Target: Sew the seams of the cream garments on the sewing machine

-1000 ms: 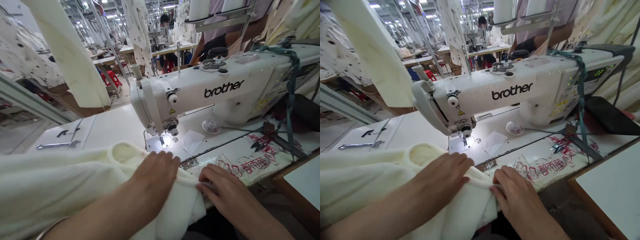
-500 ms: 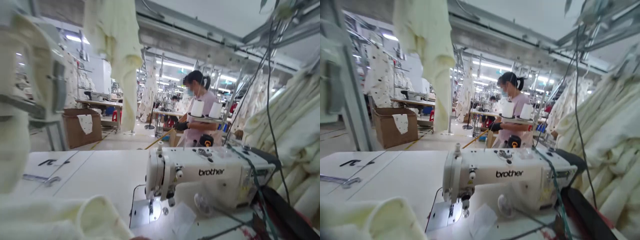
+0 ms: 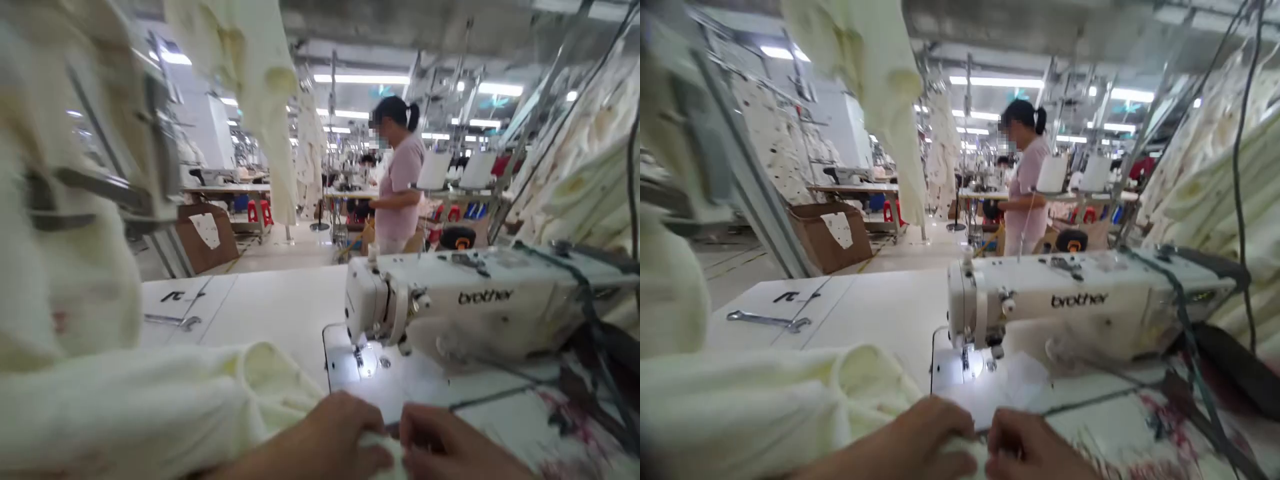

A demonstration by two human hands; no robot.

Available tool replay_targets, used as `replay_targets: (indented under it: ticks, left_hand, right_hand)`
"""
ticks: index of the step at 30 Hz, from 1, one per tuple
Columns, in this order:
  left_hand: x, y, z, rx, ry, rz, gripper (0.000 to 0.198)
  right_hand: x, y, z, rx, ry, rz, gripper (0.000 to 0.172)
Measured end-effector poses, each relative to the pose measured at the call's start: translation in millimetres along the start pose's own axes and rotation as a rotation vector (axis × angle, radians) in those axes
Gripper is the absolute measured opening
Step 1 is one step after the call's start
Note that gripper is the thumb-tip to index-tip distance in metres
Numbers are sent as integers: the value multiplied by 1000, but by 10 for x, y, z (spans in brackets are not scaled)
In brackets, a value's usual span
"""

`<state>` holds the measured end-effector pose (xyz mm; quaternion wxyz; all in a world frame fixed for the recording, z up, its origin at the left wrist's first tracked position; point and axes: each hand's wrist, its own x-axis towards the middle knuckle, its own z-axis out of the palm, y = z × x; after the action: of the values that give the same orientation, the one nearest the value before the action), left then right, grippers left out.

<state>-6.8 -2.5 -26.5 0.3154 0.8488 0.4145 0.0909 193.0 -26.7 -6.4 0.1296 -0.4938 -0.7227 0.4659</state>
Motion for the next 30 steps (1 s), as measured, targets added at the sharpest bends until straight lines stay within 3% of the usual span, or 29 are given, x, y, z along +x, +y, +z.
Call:
replay_targets:
  ticks: [2, 6, 14, 21, 26, 30]
  left_hand:
    - [-3, 125, -93, -8, -5, -19, 28]
    - [90, 261, -247, -58, -161, -68, 31]
    - [191, 214, -209, -176, -217, -121, 33]
    - [197, 322, -179, -87, -107, -103, 25]
    - [180, 350, -121, -55, -65, -71, 23]
    - [200, 296, -98, -89, -54, -116, 25]
  right_hand:
    - [23, 23, -43, 161, -31, 86, 4]
    - [87, 73, -186, 279, -63, 127, 9]
    - [104, 87, -274, 274, -58, 102, 5]
    - [62, 140, -299, 284, -42, 88, 2]
    - [-31, 147, -332, 324, -95, 57, 21]
    - [31, 189, -299, 301, -95, 81, 8]
